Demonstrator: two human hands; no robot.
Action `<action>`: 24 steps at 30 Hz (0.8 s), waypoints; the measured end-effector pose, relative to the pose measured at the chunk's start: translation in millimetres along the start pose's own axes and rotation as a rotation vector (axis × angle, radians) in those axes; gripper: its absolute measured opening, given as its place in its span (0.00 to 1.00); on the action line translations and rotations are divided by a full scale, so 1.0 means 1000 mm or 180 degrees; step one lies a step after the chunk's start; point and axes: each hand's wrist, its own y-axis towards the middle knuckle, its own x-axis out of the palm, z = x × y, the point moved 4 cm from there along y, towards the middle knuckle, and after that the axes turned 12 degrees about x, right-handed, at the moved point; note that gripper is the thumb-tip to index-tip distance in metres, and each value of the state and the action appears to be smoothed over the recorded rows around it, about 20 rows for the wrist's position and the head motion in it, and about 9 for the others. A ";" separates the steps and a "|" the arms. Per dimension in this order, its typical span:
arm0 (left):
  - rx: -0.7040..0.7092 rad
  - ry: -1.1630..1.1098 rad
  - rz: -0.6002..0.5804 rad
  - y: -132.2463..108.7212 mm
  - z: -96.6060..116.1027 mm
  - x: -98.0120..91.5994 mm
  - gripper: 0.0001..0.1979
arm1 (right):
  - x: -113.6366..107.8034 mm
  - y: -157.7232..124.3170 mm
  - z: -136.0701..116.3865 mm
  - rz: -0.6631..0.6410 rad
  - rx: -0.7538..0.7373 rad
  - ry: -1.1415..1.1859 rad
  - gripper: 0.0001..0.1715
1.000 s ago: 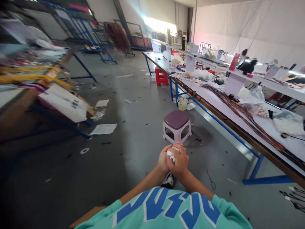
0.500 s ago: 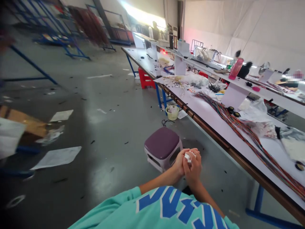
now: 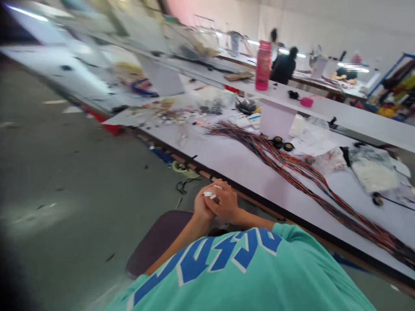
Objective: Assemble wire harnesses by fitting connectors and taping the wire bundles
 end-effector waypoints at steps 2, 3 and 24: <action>0.0040 0.0189 -0.0075 0.015 -0.001 0.014 0.12 | -0.007 0.017 0.006 0.0053 0.0061 -0.0046 0.15; 0.0034 0.0269 -0.0126 0.022 -0.003 0.021 0.12 | -0.011 0.024 0.009 0.0126 0.0075 -0.0070 0.15; -0.1034 0.1370 -0.1183 0.136 -0.048 0.120 0.15 | -0.049 0.122 0.075 0.0897 0.0958 -0.1334 0.17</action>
